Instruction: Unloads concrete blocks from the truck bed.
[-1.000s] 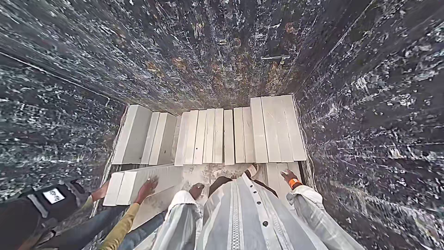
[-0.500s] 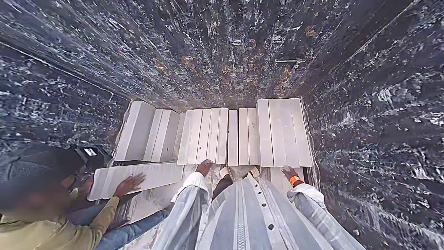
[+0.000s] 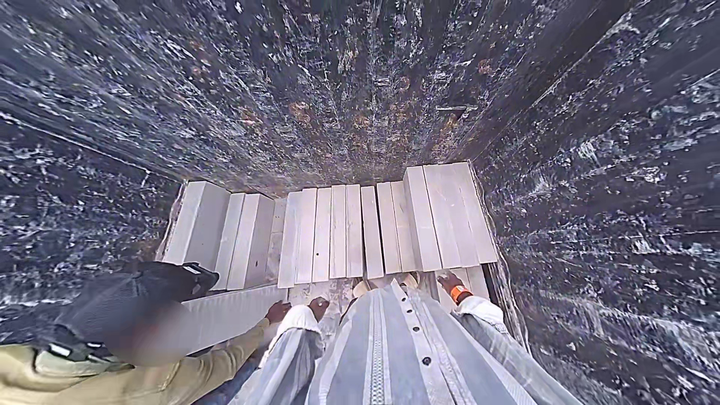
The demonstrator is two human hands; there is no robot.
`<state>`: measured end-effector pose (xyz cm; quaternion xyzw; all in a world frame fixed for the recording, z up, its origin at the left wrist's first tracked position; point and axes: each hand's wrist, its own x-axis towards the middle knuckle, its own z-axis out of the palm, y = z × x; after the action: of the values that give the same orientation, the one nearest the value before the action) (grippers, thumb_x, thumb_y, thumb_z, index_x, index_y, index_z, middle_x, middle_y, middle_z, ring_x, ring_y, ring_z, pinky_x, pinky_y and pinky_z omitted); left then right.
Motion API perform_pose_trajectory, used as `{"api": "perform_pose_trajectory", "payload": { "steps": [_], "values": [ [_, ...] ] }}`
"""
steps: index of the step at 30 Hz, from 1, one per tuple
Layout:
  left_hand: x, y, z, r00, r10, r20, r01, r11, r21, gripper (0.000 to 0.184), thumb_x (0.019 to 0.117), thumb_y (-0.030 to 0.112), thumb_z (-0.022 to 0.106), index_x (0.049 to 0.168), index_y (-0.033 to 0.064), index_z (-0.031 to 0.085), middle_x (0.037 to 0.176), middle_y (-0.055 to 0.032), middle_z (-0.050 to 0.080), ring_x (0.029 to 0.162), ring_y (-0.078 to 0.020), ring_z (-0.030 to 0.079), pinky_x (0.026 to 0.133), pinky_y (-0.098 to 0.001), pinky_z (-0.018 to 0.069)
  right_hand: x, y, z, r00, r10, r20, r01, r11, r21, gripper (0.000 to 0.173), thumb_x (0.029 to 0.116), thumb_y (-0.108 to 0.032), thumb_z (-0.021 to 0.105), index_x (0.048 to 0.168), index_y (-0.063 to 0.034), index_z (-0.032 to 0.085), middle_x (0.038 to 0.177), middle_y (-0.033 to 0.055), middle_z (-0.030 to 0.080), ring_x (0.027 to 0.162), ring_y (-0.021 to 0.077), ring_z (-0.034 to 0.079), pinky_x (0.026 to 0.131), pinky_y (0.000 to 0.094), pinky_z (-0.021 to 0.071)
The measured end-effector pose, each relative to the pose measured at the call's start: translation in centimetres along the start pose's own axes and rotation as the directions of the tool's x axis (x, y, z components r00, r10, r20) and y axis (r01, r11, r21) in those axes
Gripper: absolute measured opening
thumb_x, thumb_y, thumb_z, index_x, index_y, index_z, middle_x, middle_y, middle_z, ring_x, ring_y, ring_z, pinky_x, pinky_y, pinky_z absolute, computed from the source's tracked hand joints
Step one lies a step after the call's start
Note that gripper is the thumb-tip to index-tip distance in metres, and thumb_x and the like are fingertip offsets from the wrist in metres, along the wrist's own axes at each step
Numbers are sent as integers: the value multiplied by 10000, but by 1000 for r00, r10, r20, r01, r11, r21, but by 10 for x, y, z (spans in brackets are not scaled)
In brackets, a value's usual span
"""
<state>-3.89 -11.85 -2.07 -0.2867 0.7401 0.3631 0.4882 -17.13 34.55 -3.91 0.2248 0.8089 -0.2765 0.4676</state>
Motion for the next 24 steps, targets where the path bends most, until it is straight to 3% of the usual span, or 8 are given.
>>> {"api": "perform_pose_trajectory", "payload": {
  "steps": [3, 6, 9, 13, 16, 18, 20, 24],
  "values": [
    [7, -22, -11, 1000, 16, -22, -14, 993, 116, 519, 1099, 419, 414, 1405, 35, 582, 1394, -230, 610, 1341, -372, 553, 1158, -553, 373, -5, -9, 7, 999, -33, 4, 33, 999, -4, 524, 1074, -300, 555, 1525, -52, 457, 1434, 242, 588, 1305, 377, 601, 1127, 520, 455],
    [-11, -7, -16, 998, 21, -66, -25, 998, -49, 481, 1112, 341, 430, 1406, -20, 552, 1389, -285, 585, 1317, -407, 558, 1129, -559, 393, -12, -12, 11, 999, -46, -7, 46, 999, -24, 527, 1072, -295, 560, 1519, -33, 461, 1427, 256, 588, 1310, 389, 595, 1133, 528, 447],
    [5, -15, -6, 992, 46, -116, -66, 982, -178, 484, 1099, 354, 463, 1405, -8, 559, 1371, -290, 597, 1302, -423, 571, 1118, -578, 409, -11, -7, 13, 999, -31, -25, 29, 997, -74, 537, 1073, -309, 558, 1525, -36, 458, 1439, 266, 574, 1317, 398, 588, 1136, 536, 440],
    [13, -38, 13, 988, 115, -100, -133, 971, -198, 485, 1100, 353, 453, 1416, -1, 553, 1376, -283, 597, 1295, -417, 579, 1108, -578, 425, -10, 3, 18, 998, -6, -67, 2, 999, -49, 519, 1077, -315, 552, 1505, -31, 477, 1419, 271, 584, 1279, 412, 607, 1091, 552, 471],
    [-26, -51, 19, 997, 80, 5, -79, 987, -143, 479, 1130, 295, 378, 1527, 34, 433, 1533, -238, 475, 1432, -384, 453, 1192, -546, 329, -13, 7, 24, 993, -4, -117, 4, 1000, -5, 500, 1074, -301, 557, 1496, -41, 492, 1417, 270, 588, 1265, 429, 613, 1057, 577, 490],
    [-2, -83, 32, 991, 126, -47, -132, 982, -134, 451, 1101, 311, 459, 1393, -16, 569, 1378, -283, 599, 1309, -417, 571, 1113, -585, 419, -21, 3, 28, 991, 14, -132, -12, 1000, 19, 500, 1077, -310, 551, 1502, -56, 485, 1424, 262, 584, 1271, 423, 612, 1055, 577, 494],
    [10, -104, 41, 995, 75, -60, -84, 984, -155, 440, 1081, 325, 516, 1295, -41, 635, 1299, -290, 642, 1257, -417, 604, 1093, -586, 424, -32, 1, 31, 990, 26, -138, -23, 1000, 17, 509, 1081, -332, 541, 1511, -68, 475, 1427, 251, 588, 1270, 414, 617, 1052, 571, 498],
    [9, -130, 39, 999, 27, -28, -31, 989, -144, 456, 1087, 340, 495, 1270, -50, 645, 1286, -287, 648, 1250, -413, 605, 1087, -580, 428, -45, 1, 35, 986, 24, -164, -21, 1000, 20, 516, 1076, -329, 555, 1508, -57, 476, 1418, 256, 591, 1268, 422, 613, 1042, 581, 498]
  ]
}}
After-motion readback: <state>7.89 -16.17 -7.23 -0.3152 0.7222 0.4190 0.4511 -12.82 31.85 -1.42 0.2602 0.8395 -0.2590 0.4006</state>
